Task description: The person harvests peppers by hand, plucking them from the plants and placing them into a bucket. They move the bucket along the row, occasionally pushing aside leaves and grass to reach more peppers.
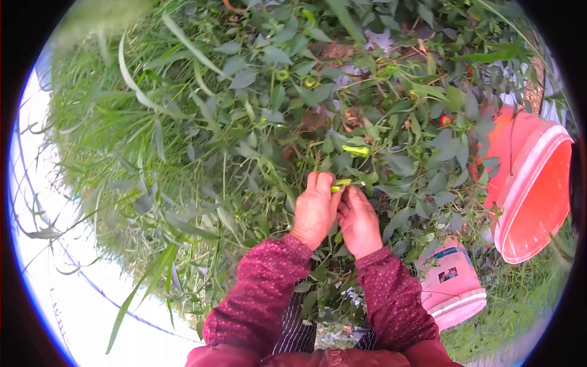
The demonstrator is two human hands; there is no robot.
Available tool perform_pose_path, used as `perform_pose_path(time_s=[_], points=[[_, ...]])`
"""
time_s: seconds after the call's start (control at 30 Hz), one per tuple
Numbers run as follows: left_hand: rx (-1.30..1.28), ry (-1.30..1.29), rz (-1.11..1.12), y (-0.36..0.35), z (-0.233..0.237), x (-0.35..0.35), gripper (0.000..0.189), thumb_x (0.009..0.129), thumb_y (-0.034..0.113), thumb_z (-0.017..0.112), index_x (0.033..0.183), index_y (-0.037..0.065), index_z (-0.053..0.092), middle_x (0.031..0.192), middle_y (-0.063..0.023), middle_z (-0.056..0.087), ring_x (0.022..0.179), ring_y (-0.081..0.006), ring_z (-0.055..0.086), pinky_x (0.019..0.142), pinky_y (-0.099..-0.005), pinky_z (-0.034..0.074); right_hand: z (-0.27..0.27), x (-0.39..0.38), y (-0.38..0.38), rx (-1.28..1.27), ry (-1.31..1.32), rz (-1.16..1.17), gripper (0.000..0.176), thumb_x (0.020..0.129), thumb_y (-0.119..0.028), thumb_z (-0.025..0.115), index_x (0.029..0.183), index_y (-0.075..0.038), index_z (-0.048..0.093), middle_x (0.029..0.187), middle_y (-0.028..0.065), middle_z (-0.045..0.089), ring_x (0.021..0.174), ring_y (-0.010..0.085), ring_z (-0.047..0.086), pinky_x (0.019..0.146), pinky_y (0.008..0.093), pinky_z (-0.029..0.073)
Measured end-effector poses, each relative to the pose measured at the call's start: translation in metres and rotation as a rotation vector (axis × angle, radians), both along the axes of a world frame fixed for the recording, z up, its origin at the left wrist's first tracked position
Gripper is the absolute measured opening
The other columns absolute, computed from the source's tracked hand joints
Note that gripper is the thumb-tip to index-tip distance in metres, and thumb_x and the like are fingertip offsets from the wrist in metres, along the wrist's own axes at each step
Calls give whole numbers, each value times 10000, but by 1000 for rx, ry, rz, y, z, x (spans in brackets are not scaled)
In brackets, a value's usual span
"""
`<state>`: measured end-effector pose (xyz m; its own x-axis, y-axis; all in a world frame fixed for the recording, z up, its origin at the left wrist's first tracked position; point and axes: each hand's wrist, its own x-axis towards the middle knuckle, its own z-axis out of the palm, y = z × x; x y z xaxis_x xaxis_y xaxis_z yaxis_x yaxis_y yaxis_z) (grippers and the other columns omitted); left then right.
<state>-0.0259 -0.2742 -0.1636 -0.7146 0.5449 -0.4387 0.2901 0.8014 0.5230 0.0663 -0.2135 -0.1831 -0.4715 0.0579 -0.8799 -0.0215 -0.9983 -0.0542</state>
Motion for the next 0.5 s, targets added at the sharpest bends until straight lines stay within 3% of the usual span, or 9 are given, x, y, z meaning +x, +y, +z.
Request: perform_pose_path(time_s=[0.03, 0.2, 0.33, 0.5], points=[[16, -12, 54, -3, 2, 2, 227, 807, 93, 631, 973, 55, 480, 927, -143, 550, 749, -358, 594, 608, -419, 488, 3, -3, 2, 2, -35, 23, 353, 944, -269, 521, 1246, -91, 480, 1101, 2, 565, 937, 122, 541, 770, 272, 437], [116, -29, 142, -18, 18, 10, 212, 783, 8, 637, 927, 41, 485, 935, -140, 548, 785, -339, 584, 630, -388, 481, 6, -5, 1, 48, -29, 63, 349, 947, -245, 519, 1244, -66, 484, 1088, 19, 555, 971, 138, 522, 858, 288, 418], [137, -4, 100, -19, 35, 16, 227, 748, -45, 626, 912, 43, 497, 944, -135, 553, 795, -333, 590, 643, -376, 493, 12, -9, 4, 29, 8, 53, 317, 949, -223, 518, 1210, -43, 516, 1066, 34, 561, 974, 145, 522, 887, 301, 419], [86, 18, 4, -24, 53, 21, 238, 721, -48, 629, 905, 46, 509, 959, -129, 559, 779, -328, 603, 638, -372, 506, 11, -4, 5, -2, 13, 83, 295, 943, -230, 530, 1172, -44, 544, 1031, 25, 583, 898, 142, 556, 820, 279, 453]])
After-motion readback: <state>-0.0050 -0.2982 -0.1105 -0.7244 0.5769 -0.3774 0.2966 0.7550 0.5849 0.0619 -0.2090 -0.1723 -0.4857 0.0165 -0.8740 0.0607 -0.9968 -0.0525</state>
